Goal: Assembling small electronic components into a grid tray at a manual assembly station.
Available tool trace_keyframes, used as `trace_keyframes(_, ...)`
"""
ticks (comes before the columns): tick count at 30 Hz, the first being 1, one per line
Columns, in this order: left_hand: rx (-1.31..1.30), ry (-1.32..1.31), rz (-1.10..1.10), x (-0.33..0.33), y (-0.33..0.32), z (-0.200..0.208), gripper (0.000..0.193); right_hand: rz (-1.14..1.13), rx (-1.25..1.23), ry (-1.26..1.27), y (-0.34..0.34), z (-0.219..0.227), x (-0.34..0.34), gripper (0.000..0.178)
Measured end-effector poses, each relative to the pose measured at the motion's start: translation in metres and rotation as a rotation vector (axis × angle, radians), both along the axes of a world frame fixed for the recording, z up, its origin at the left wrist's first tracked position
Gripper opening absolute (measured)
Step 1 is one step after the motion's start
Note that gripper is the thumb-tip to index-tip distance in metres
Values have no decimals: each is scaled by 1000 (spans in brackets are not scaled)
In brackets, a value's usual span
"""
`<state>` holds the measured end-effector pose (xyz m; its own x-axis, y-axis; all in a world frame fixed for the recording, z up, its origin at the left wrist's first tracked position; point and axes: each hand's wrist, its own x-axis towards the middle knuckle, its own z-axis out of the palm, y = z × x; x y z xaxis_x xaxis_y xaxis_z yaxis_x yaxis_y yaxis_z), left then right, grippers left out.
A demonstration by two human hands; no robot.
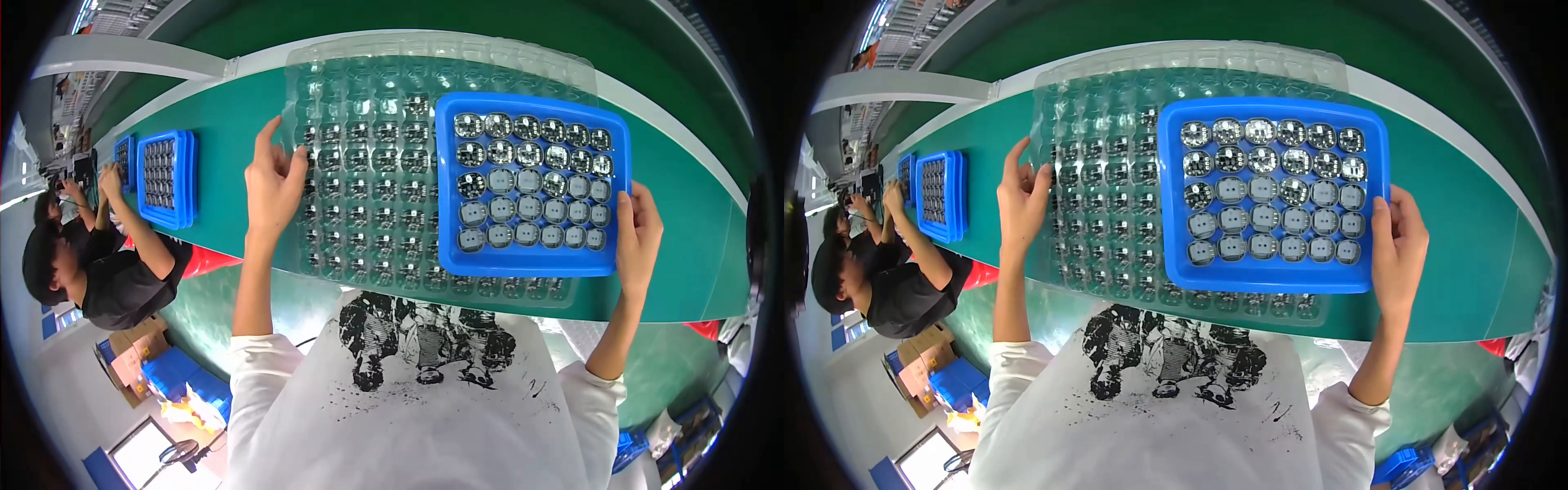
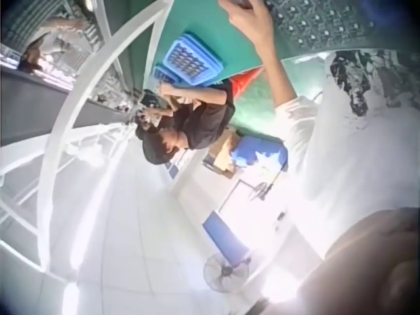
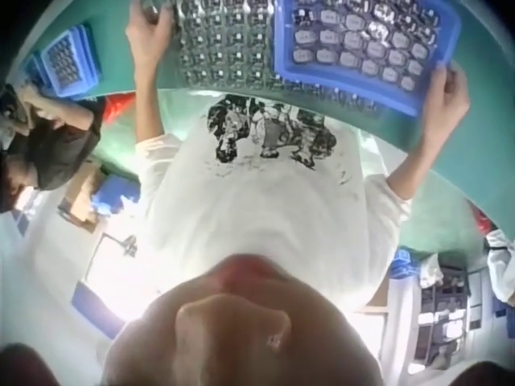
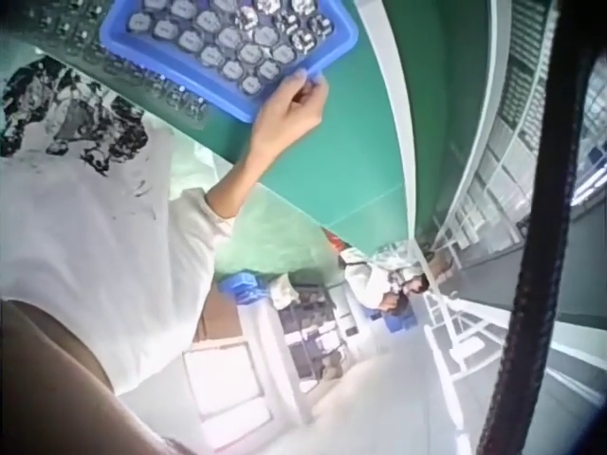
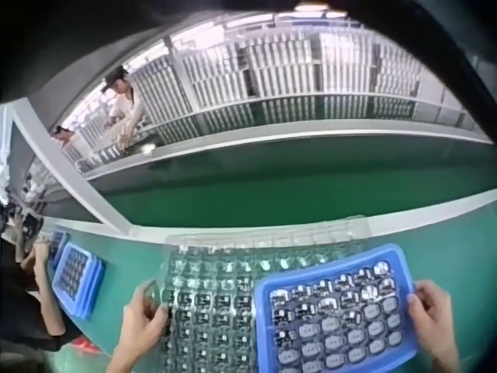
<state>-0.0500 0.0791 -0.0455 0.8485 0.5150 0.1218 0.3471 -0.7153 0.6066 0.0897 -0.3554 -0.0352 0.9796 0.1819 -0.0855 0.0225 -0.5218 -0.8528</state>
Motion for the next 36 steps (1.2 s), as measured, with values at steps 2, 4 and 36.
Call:
trace_keyframes(2,44,-29,8,0,-1,1,52,1,-16,-1,0,1,-2,24)
trace_keyframes(4,78,-65,12,7,-5,2,52,-61,-87,-36,-2,-2,-1,22)
trace_keyframes(36,-79,-382,-648,24,-132,46,18,603,-368,-597,65,90,9,11)
